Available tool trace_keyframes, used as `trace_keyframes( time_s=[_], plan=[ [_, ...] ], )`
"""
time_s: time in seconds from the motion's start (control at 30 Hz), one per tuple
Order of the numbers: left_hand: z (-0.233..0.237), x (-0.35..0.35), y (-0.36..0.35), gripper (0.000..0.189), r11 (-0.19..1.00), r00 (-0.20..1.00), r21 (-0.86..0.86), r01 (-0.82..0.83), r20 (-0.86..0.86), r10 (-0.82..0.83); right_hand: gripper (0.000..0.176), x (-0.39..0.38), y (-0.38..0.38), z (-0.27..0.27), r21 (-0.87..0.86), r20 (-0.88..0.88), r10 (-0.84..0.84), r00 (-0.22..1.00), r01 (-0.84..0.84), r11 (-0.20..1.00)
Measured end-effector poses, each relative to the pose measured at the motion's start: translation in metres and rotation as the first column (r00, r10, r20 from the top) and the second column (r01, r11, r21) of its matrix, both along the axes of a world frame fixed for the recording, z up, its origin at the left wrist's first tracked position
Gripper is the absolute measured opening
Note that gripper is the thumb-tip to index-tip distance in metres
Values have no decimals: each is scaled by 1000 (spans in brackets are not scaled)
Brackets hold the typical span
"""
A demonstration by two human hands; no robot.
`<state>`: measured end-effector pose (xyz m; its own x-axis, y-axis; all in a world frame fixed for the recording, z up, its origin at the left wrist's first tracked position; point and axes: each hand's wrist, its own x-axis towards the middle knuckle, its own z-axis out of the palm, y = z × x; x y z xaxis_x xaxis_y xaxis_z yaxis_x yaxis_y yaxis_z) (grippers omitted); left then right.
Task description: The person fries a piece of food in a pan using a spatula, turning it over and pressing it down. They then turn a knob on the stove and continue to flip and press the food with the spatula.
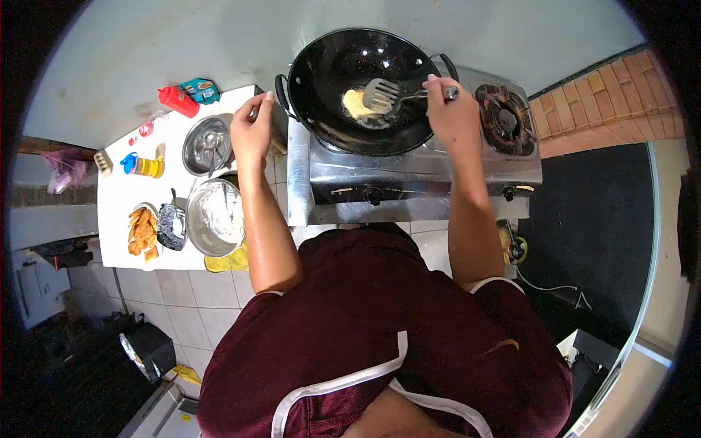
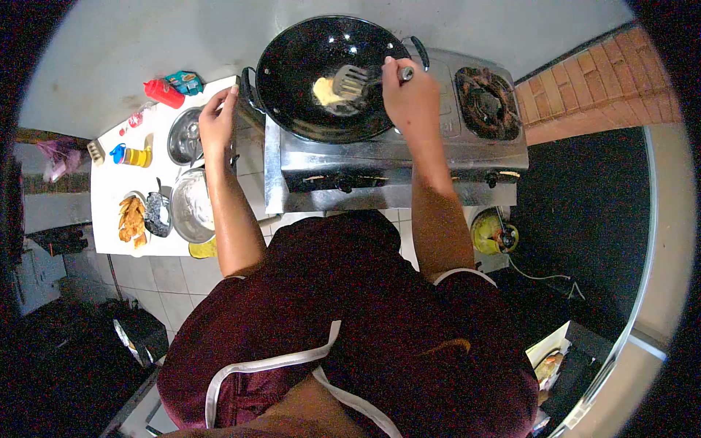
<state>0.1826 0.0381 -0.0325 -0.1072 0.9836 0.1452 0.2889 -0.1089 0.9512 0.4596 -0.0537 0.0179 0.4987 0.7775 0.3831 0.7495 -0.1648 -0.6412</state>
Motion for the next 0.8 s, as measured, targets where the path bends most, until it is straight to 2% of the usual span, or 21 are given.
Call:
trace_keyframes(
  time_s=[0.07, 0.2, 0.3, 0.37, 0.5, 0.6, 0.67, 0.8],
  plan=[
    [-2, 3, 1, 31, 999, 999, -42, -1, 53, 4, 32, -7, 0, -2, -34, -224, 46, 974, -55, 998],
    [2, 6, 2, 31, 1000, 1000, -1, 3, -23, -3, 31, -1, 1, -6, 5, -165, 84, 983, -85, 996],
    [1, 7, 5, 32, 997, 999, -77, 1, -40, -4, 29, 4, 0, 4, -56, -109, 50, 993, -56, 997],
    [-5, 8, 9, 34, 999, 997, -30, -33, -66, 31, 27, 7, 4, 1, 8, -74, 93, 993, -93, 996],
    [-18, 5, 19, 38, 1000, 993, -11, -12, -113, 10, 26, -2, 9, -10, 74, -171, 127, 977, -116, 991],
    [-18, 3, 20, 35, 998, 991, 58, -21, -134, 29, 26, 0, 6, -5, 52, -261, 12, 965, 1, 999],
    [-14, 2, 20, 33, 998, 998, -47, 31, -57, -33, 27, 3, 4, -3, 52, -254, -13, 967, 27, 998],
    [-14, 1, 23, 31, 998, 997, -63, 16, -68, -20, 29, 6, 0, -1, -34, -207, -80, 975, 74, 997]
  ],
)
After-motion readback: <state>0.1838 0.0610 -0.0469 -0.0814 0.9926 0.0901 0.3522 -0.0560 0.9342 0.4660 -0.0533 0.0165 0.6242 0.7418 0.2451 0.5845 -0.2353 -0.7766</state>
